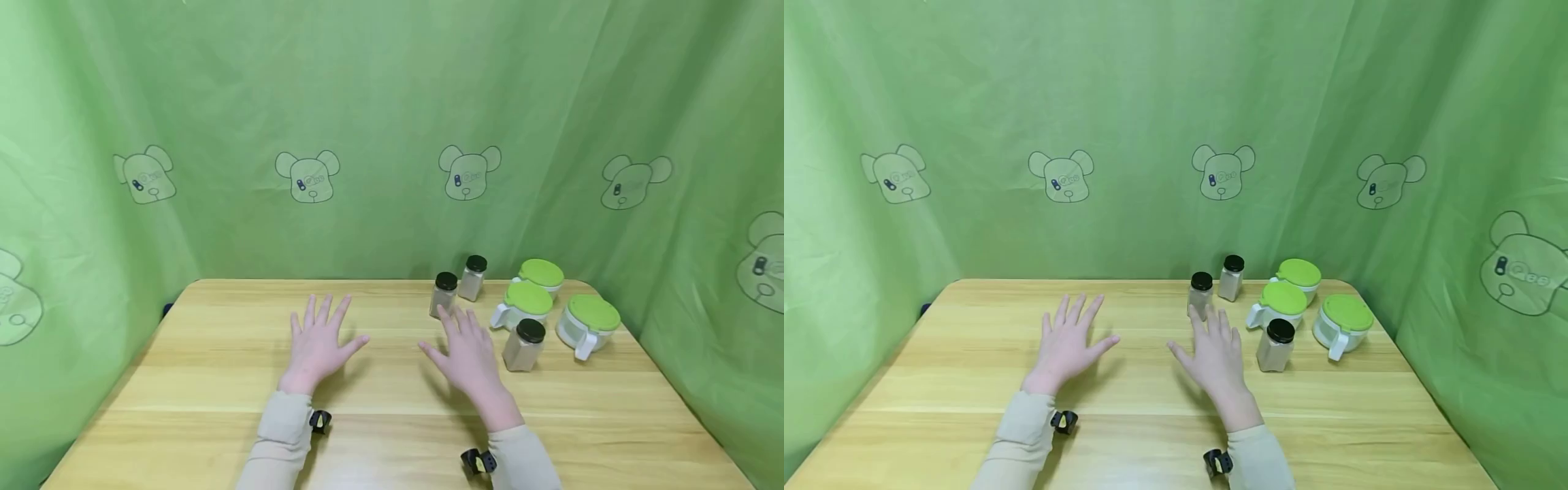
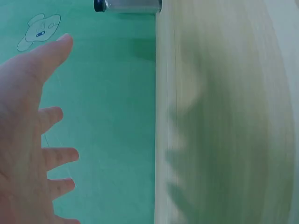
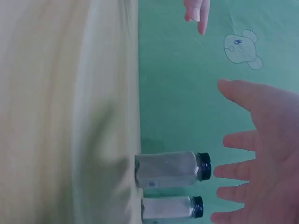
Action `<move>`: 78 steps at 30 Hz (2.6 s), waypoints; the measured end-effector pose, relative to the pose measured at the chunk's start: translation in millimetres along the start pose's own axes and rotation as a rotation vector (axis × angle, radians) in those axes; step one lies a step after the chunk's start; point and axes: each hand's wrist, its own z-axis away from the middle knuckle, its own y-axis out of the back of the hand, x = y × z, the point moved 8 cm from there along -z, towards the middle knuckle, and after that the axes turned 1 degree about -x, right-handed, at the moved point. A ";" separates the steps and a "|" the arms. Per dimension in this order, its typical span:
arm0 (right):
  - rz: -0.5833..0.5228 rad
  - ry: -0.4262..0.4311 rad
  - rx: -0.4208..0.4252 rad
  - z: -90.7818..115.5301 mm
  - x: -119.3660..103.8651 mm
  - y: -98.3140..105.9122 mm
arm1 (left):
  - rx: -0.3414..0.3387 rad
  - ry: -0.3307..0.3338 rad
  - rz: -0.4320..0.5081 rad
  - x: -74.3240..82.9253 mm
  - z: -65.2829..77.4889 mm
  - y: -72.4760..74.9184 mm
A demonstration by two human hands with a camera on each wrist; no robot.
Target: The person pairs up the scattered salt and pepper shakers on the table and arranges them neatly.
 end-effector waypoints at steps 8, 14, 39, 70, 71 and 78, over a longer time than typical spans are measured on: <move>-0.061 0.004 0.107 -1.8 7.4 23.3 | 0.069 -0.070 -0.018 18.3 1.5 2.5; -0.090 0.016 0.230 -0.3 14.4 42.2 | 0.106 -0.104 -0.012 31.0 2.9 4.2; -0.209 -0.088 0.412 10.2 70.5 90.1 | 0.122 -0.292 -0.040 93.0 13.6 -1.1; -0.059 -0.066 0.457 10.9 166.5 137.7 | 0.113 -0.544 -0.130 168.9 -8.3 -18.7; -0.052 -0.074 0.445 9.8 169.7 138.1 | 0.112 -0.552 -0.132 171.8 -9.0 -19.0; -0.028 -0.124 0.386 2.5 193.7 136.7 | 0.101 -0.610 -0.156 193.7 -14.5 -27.2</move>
